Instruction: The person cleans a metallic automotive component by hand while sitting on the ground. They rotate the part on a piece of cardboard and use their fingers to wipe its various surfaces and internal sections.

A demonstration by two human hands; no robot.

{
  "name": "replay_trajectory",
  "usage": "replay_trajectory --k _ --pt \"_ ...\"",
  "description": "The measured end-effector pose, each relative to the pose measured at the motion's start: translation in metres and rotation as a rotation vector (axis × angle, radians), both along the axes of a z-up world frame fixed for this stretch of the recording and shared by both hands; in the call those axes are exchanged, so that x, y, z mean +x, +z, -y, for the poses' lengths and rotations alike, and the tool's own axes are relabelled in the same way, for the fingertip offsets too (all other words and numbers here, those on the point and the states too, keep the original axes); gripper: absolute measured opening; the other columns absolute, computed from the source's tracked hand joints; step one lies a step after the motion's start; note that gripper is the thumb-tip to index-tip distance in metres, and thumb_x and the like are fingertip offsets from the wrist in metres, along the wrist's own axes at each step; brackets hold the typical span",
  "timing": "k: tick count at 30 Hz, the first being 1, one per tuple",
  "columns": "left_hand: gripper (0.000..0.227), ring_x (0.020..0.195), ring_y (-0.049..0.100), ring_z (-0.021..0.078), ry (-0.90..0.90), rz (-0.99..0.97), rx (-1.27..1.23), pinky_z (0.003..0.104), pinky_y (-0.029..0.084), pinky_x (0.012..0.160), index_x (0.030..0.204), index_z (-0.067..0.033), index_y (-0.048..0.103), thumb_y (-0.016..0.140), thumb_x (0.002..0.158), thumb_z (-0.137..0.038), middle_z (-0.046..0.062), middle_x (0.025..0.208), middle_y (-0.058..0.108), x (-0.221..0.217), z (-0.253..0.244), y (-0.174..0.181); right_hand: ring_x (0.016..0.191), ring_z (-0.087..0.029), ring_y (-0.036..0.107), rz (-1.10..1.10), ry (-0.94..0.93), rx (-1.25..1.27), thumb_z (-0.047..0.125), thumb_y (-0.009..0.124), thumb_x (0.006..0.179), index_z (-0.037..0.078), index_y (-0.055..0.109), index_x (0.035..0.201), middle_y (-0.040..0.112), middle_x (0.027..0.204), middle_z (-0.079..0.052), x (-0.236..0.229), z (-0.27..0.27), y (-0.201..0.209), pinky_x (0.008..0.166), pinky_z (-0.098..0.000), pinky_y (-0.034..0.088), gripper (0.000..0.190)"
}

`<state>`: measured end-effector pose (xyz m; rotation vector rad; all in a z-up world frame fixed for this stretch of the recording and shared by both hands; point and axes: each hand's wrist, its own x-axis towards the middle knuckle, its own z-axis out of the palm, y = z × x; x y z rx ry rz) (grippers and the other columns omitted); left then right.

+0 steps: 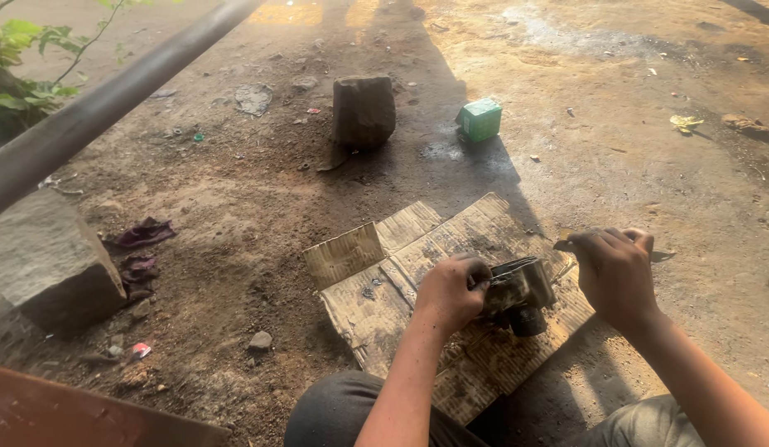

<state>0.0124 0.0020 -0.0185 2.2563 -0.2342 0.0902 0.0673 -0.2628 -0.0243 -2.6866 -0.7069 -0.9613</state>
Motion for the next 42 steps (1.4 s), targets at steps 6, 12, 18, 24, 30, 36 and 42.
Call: replay_trajectory --k 6,12,18,24,30,36,42 --pt "0.004 0.094 0.069 0.0238 0.015 0.011 -0.033 0.039 0.057 0.082 0.093 -0.0096 0.070 0.066 0.091 -0.010 0.004 0.100 0.072 0.004 0.001 -0.005 0.079 -0.018 0.068 -0.008 0.015 0.020 0.010 0.061 0.100 0.013 0.073 0.097 0.074 0.086 -0.002 -0.006 0.000 0.005 0.089 -0.0424 0.037 0.012" --pt "0.010 0.092 0.066 0.0268 0.017 -0.093 -0.057 0.042 0.054 0.081 0.098 -0.0056 0.066 0.059 0.092 -0.002 0.012 0.101 0.070 0.008 0.002 -0.011 0.078 -0.018 0.068 -0.021 0.013 0.042 0.010 0.062 0.099 0.012 0.073 0.098 0.074 0.085 -0.002 -0.011 0.001 0.006 0.093 -0.0442 0.038 0.011" --pt "0.028 0.077 0.070 0.0246 0.288 -0.150 -0.224 0.041 0.065 0.069 0.103 -0.0080 0.063 0.048 0.087 0.009 0.009 0.106 0.066 0.026 -0.026 -0.011 0.081 -0.017 0.070 -0.013 0.034 0.040 0.011 0.061 0.100 0.013 0.072 0.098 0.075 0.087 -0.003 -0.018 0.007 0.001 0.094 -0.0437 0.040 0.011" --pt "0.067 0.137 0.035 0.0381 1.038 0.643 0.365 0.055 0.040 0.106 0.131 -0.0091 0.044 0.069 0.069 -0.003 0.022 0.144 0.044 0.022 -0.050 0.000 0.075 -0.018 0.069 -0.239 -0.090 0.049 0.007 0.058 0.098 0.012 0.072 0.105 0.076 0.091 -0.006 -0.027 0.000 0.001 0.084 -0.0444 0.052 0.016" --pt "0.085 0.150 0.023 0.0273 -0.006 -0.536 0.209 0.054 0.015 0.125 0.154 -0.0235 0.032 0.079 0.086 -0.044 0.007 0.162 0.028 0.010 -0.035 0.011 0.076 -0.024 0.075 -0.891 -0.090 0.385 -0.002 0.054 0.088 0.006 0.065 0.115 0.075 0.098 -0.011 -0.062 -0.054 -0.020 0.062 -0.0340 0.063 0.030" --pt "0.080 0.135 0.048 0.0252 -0.057 -0.480 0.370 0.046 0.033 0.118 0.152 -0.0229 0.041 0.080 0.083 -0.035 0.007 0.141 0.057 0.001 -0.016 -0.011 0.061 -0.032 0.074 -0.603 -0.201 0.035 0.008 0.061 0.095 -0.003 0.060 0.104 0.073 0.074 -0.023 -0.064 -0.092 -0.025 0.052 -0.0406 0.059 0.015" --pt "0.055 0.112 0.067 0.0253 -0.039 -0.193 0.357 0.044 0.050 0.101 0.136 -0.0073 0.054 0.074 0.087 -0.024 0.010 0.118 0.069 0.009 0.004 -0.044 0.062 -0.035 0.073 -0.333 -0.195 0.169 0.006 0.061 0.091 -0.001 0.068 0.109 0.072 0.075 -0.023 -0.058 -0.088 -0.019 0.057 -0.0451 0.059 0.020"
